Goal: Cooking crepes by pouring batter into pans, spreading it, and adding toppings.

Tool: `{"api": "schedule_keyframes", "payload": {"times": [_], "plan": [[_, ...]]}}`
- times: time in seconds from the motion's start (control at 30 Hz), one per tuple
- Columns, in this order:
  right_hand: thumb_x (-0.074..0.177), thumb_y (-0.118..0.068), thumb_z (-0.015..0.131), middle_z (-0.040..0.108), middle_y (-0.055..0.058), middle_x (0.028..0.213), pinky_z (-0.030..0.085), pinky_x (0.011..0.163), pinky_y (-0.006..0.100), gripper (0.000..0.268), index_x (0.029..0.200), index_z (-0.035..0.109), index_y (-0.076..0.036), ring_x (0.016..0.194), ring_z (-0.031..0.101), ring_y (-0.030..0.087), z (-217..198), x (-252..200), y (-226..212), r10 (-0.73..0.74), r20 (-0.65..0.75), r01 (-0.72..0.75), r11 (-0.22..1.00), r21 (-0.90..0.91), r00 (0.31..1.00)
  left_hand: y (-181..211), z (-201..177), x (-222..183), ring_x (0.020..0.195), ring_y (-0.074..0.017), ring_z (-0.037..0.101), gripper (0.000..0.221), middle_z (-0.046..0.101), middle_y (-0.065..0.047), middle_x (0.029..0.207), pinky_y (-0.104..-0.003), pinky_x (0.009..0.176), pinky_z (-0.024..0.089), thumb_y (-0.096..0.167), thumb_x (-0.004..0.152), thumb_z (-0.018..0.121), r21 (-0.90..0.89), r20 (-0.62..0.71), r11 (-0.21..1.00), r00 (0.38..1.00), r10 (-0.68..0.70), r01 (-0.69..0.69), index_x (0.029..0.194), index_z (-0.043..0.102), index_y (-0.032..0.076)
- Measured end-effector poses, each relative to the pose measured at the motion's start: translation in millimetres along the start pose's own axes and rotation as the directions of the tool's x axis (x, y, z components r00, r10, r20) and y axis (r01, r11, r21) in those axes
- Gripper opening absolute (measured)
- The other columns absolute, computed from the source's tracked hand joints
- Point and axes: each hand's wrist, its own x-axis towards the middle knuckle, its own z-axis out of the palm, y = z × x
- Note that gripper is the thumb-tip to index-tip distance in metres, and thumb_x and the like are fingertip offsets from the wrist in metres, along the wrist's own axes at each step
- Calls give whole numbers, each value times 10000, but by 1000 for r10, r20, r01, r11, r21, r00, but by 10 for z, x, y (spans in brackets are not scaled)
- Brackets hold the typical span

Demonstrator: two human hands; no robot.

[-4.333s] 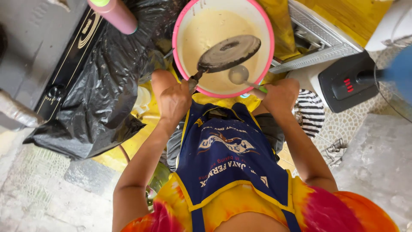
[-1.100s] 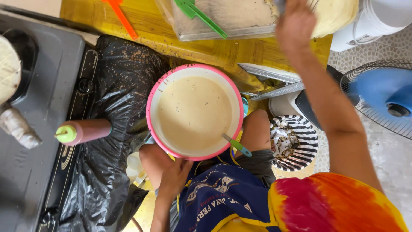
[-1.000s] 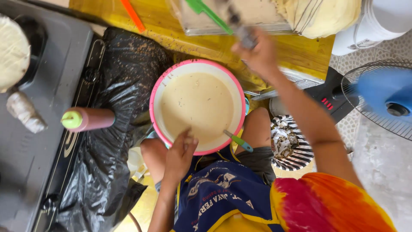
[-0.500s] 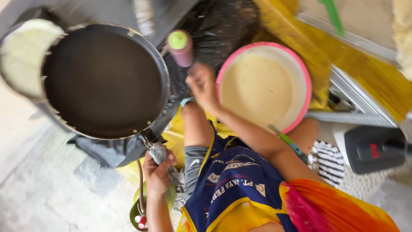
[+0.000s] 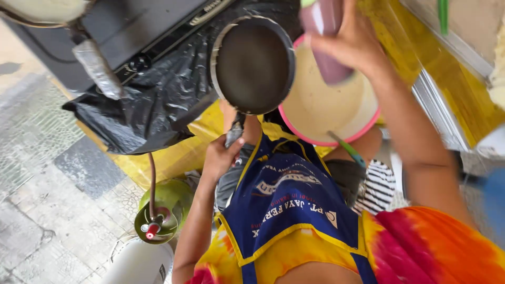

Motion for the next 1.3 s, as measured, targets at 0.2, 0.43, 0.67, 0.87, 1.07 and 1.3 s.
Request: {"api": "schedule_keyframes", "payload": {"times": [0.2,0.43,0.67,0.87,1.07,1.3], "plan": [[811,-777,630,782,110,1091,491,821,427,881,1428,467,-169,1046,730,344,62,-933,343,372,565,234,644,-728,736,-50,809,386,387,-116,482,338,617,-52,576,-272,408,389,399,963,697,159,387,987,921,-41,-22,835,602,101],[825,-749,570,779,127,1009,499,884,450,895,1498,443,-173,1001,731,386,7,-1236,1113,452,394,80,570,-818,801,-38,1267,440,404,-130,513,350,608,-5,578,-285,451,440,455,943,693,230,494,971,868,-55,-69,826,587,142],[845,-740,613,749,122,999,508,873,434,790,1418,520,-204,914,721,324,-216,-1368,1232,487,334,-133,702,-700,807,96,1195,392,392,-113,487,336,598,-2,565,-265,432,402,419,960,698,197,502,978,864,-41,-68,814,577,142],[813,-744,598,742,96,1188,498,815,427,784,1430,539,-264,1015,712,345,-308,-1202,1168,462,377,-176,788,-590,803,294,933,301,399,-91,463,348,581,6,566,-254,419,393,380,966,705,99,460,994,888,-4,-46,770,562,131],[844,-516,810,679,100,1289,513,885,443,743,1430,502,-180,1097,669,295,119,-3,1430,190,-265,-158,978,137,945,232,233,52,415,-87,462,193,565,-19,553,-243,389,376,282,921,753,-81,184,993,978,96,-82,881,657,119],[627,-276,1050,701,126,1378,552,1054,390,1082,1467,375,-180,1228,720,291,1664,1320,188,1,-352,223,772,596,936,208,-405,-545,516,-92,552,187,632,-26,671,-234,483,461,220,927,738,-190,-354,825,821,449,-533,836,632,95]]}}
